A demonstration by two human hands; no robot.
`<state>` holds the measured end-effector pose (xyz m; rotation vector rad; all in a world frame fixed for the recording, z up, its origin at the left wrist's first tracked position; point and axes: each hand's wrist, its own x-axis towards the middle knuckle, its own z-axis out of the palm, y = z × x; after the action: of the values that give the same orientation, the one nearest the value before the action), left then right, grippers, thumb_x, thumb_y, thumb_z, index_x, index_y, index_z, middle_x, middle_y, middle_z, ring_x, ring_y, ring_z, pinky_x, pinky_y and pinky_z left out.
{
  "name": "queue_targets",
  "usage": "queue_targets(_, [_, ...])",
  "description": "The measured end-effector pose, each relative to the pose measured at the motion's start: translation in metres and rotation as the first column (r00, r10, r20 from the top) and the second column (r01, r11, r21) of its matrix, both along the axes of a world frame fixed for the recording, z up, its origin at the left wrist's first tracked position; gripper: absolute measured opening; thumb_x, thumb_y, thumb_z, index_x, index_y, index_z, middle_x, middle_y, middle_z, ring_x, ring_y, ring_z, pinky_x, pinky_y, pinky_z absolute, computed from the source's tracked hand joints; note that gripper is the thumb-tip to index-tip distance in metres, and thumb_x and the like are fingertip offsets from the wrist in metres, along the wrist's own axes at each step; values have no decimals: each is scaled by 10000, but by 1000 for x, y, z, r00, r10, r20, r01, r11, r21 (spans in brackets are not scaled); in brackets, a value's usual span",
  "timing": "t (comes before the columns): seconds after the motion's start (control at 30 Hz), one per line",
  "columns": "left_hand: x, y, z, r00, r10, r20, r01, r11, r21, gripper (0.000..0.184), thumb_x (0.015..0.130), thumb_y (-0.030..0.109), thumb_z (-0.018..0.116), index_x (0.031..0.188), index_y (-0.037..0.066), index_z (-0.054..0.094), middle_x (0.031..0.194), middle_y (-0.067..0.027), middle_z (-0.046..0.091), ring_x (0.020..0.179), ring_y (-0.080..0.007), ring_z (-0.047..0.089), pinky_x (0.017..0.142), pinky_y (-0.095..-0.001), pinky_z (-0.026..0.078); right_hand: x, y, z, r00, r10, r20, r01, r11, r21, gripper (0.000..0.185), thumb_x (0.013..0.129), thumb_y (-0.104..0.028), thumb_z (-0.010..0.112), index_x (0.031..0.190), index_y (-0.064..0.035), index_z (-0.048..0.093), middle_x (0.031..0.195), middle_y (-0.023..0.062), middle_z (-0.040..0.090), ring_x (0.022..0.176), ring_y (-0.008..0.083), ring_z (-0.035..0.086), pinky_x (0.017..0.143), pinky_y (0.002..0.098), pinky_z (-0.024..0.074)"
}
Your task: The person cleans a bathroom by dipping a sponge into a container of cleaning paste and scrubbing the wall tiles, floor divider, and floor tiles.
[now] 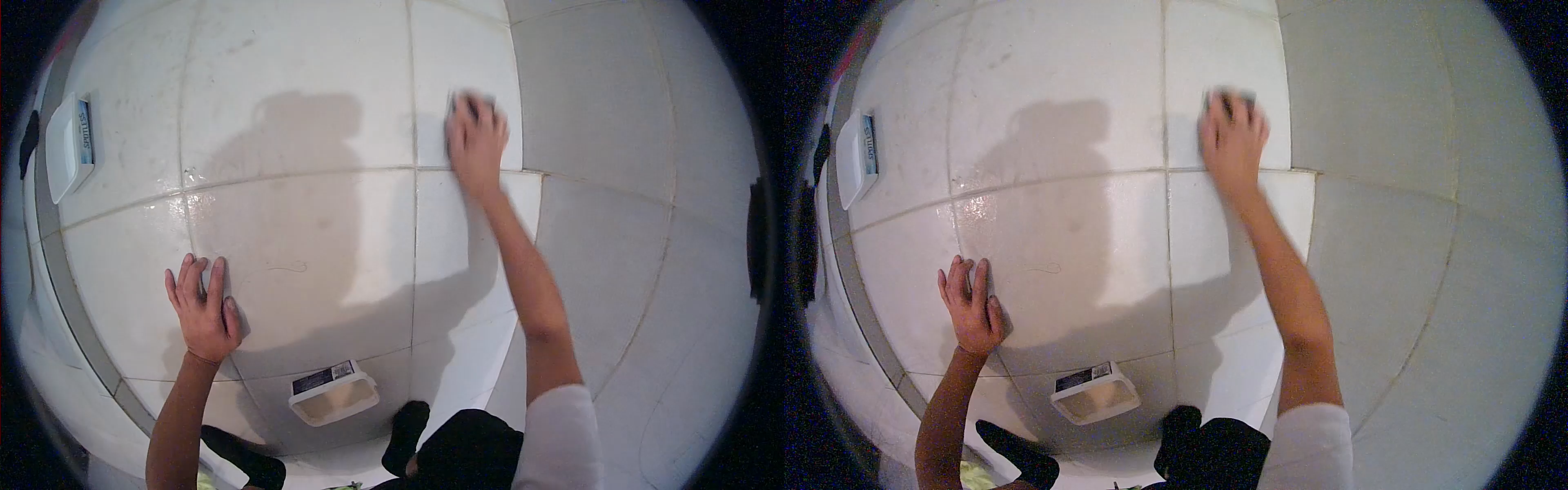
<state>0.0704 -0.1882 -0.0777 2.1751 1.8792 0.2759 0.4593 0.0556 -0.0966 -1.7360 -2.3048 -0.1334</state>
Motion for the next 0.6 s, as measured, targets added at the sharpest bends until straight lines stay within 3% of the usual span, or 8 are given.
queue_targets(0.1, [0, -1, 1, 1000, -4, -6, 4, 1000, -13, 528, 815, 185, 457, 1324, 43, 464, 1294, -210, 413, 1306, -391, 319, 1093, -588, 113, -15, 80, -13, 992, -108, 69, 101, 990, 101, 388, 924, -294, 445, 1240, -85, 526, 1338, 141, 461, 1285, 385, 345, 1043, 637, 191])
queue_targets(0.17, [0, 0, 3, 1000, 1, 6, 0, 1000, -18, 534, 809, 183, 459, 1324, 43, 465, 1291, -210, 414, 1306, -391, 319, 1093, -588, 111, -28, 80, -13, 993, -99, -67, 101, 994, 32, 399, 920, -270, 450, 1250, -55, 517, 1367, 150, 443, 1330, 361, 314, 1047, 635, 184])
queue_targets(0.3, [-1, 1, 3, 999, 12, 41, -12, 1000, -15, 546, 799, 179, 466, 1329, 47, 462, 1289, -211, 415, 1305, -395, 317, 1095, -590, 107, -11, -60, 10, 985, 135, -102, -154, 967, -203, 450, 898, -220, 508, 1314, -51, 477, 1433, 142, 391, 1366, 341, 284, 1058, 590, 213])
queue_targets(0.4, [2, 2, 5, 998, 37, 52, -35, 999, -31, 558, 786, 171, 477, 1332, 53, 461, 1280, -209, 418, 1304, -398, 317, 1093, -596, 108, 2, -27, -7, 946, 280, -161, -303, 942, -144, 461, 895, -206, 520, 1327, -55, 467, 1448, 138, 374, 1365, 333, 293, 1072, 553, 220])
queue_targets(0.47, [2, 0, 3, 998, 30, 52, -27, 998, -59, 566, 777, 168, 485, 1332, 56, 461, 1275, -208, 421, 1303, -399, 317, 1092, -599, 109, -22, 56, -16, 952, 270, -143, -270, 963, 22, 395, 884, -213, 518, 1249, -64, 511, 1358, 135, 463, 1287, 341, 386, 996, 545, 328])
queue_targets(0.5, [1, 0, 1, 998, 26, 61, -23, 999, -45, 575, 771, 171, 490, 1335, 62, 459, 1277, -206, 419, 1303, -399, 318, 1091, -602, 110, -39, 97, -8, 969, 214, -124, -218, 976, -14, 336, 900, -246, 474, 1170, -53, 527, 1277, 133, 505, 1235, 339, 422, 927, 566, 371])
queue_targets(0.6, [-2, 0, 2, 998, 26, 61, -24, 999, -39, 579, 771, 181, 495, 1338, 75, 456, 1285, -201, 412, 1303, -398, 321, 1089, -605, 114, -75, 111, -11, 989, 126, -74, -127, 992, -8, 326, 917, -256, 437, 1147, -44, 526, 1273, 136, 491, 1239, 323, 415, 903, 614, 364])
